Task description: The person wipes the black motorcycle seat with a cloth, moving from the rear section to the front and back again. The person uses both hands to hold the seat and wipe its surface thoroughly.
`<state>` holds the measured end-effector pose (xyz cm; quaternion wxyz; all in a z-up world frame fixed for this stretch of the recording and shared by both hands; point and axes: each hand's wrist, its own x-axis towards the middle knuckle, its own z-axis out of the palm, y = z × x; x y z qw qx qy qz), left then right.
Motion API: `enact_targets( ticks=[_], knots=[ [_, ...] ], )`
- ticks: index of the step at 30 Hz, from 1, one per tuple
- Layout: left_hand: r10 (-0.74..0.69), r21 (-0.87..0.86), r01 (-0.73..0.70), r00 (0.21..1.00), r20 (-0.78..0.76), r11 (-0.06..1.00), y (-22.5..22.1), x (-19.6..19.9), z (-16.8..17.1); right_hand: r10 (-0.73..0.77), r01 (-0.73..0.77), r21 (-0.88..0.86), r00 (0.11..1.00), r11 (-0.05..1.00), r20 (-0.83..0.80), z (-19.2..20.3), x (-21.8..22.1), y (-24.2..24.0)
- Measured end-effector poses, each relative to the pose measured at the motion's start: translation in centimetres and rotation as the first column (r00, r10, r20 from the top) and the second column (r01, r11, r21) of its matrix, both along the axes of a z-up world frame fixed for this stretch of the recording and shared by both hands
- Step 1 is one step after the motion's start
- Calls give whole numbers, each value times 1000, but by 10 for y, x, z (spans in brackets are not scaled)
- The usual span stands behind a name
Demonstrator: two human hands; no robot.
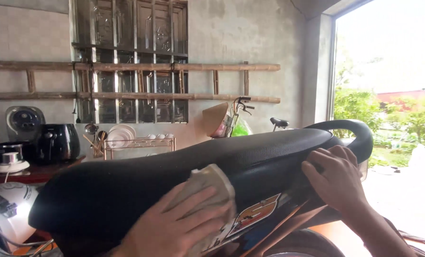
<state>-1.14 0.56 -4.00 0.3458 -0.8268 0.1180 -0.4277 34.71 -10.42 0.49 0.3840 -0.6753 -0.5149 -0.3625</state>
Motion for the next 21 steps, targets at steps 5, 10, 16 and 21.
enact_targets(
  ticks=[5,10,16,21],
  knots=[
    [51,3,-51,993,110,999,-27,34,17,-84,83,-11,987,996,-135,4,-12,-2],
    [45,-43,-39,989,144,998,-9,108,22,5,-5,-6,1000,1000,-22,4,2,-4],
    [58,-62,-59,998,-24,996,0,-26,-1,4,-8,62,999,998,52,-2,7,2],
    [273,-67,-266,950,148,962,16,-42,-47,-51,57,70,994,996,-92,-4,-12,2]
  ],
)
